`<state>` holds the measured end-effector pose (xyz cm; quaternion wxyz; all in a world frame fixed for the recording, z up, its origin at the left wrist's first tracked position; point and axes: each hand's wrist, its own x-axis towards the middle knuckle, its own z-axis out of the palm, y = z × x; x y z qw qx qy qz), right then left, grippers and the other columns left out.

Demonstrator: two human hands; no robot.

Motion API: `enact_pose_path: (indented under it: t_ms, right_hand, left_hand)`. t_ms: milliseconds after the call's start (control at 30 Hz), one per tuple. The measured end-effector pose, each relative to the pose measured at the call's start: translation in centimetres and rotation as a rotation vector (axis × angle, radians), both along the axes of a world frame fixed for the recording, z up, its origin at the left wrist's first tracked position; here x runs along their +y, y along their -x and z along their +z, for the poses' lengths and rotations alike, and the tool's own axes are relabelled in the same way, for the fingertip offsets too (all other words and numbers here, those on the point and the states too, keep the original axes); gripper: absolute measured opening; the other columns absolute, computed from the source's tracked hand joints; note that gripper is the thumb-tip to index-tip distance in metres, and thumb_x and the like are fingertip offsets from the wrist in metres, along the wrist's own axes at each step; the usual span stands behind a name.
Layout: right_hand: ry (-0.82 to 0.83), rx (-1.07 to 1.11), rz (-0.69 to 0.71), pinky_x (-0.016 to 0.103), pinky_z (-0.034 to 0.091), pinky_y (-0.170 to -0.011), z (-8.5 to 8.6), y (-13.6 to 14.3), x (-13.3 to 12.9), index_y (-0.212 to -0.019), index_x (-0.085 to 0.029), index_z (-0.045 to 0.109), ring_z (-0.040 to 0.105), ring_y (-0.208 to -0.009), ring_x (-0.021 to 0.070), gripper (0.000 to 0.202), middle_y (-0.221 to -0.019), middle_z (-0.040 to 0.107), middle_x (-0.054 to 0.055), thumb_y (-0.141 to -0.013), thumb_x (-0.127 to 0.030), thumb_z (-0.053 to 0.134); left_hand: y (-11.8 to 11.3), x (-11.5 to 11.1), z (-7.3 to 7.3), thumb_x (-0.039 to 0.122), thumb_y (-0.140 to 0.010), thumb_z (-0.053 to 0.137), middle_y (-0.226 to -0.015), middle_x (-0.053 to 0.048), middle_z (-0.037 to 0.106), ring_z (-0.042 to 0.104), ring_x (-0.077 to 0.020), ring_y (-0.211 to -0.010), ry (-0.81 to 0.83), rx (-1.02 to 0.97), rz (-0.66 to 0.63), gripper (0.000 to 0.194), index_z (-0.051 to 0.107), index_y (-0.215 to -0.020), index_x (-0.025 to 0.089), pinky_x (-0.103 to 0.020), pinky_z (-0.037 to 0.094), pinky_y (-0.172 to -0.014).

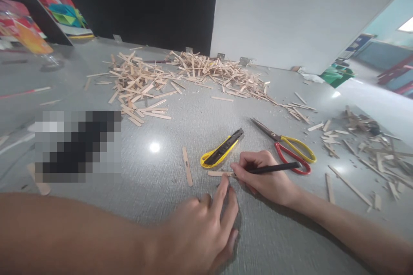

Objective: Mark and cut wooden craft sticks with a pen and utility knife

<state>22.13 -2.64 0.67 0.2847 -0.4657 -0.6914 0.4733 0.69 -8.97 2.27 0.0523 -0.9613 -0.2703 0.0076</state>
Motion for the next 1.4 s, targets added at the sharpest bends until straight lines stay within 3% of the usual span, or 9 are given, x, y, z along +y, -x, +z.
enact_pose_path:
  t_ms: [467,767,967,1400]
  right_hand:
    - [-0.169,-0.080,0.016,0.025,0.025,-0.041,0.2,0.2,0.1,-0.058,-0.023,0.042,0.033,-0.043,0.0085,0.046,-0.045,0.041,-0.007,-0.096,-0.032,0.065]
    - [0.029,0.007,-0.003,0.022,0.035,-0.041,0.3,0.2,-0.5,-0.068,-0.021,0.054,0.048,-0.039,0.0094,0.037,-0.048,0.056,-0.005,-0.099,-0.040,0.065]
    - [0.045,0.034,-0.009,0.021,0.033,-0.038,0.2,0.5,-0.2,-0.066,-0.022,0.052,0.045,-0.037,0.0083,0.038,-0.048,0.053,-0.006,-0.097,-0.038,0.067]
    - [0.116,0.067,-0.075,0.020,0.028,-0.036,0.0,1.0,0.1,-0.063,-0.021,0.052,0.042,-0.037,0.0074,0.042,-0.049,0.054,-0.005,-0.093,-0.042,0.073]
  left_hand:
    - [-0.1,0.1,0.2,0.037,-0.102,0.049,-0.144,-0.040,0.055,0.077,-0.0284,-0.067,0.037,0.018,0.006,0.059,0.056,-0.144,-0.004,-0.037,0.061,-0.049]
    - [-0.1,0.0,0.0,0.036,-0.102,0.048,-0.144,-0.039,0.055,0.078,-0.0284,-0.071,0.035,0.007,0.003,0.058,0.055,-0.145,-0.003,-0.036,0.063,-0.052]
    - [0.0,-0.4,-0.4,0.038,-0.102,0.047,-0.142,-0.041,0.056,0.078,-0.0297,-0.071,0.000,-0.021,0.085,0.059,0.058,-0.142,-0.002,-0.037,0.062,-0.051]
    - [-0.2,-0.3,-0.3,0.040,-0.100,0.050,-0.138,-0.040,0.060,0.075,-0.0270,-0.063,-0.047,-0.049,0.067,0.057,0.062,-0.138,-0.001,-0.035,0.060,-0.047]
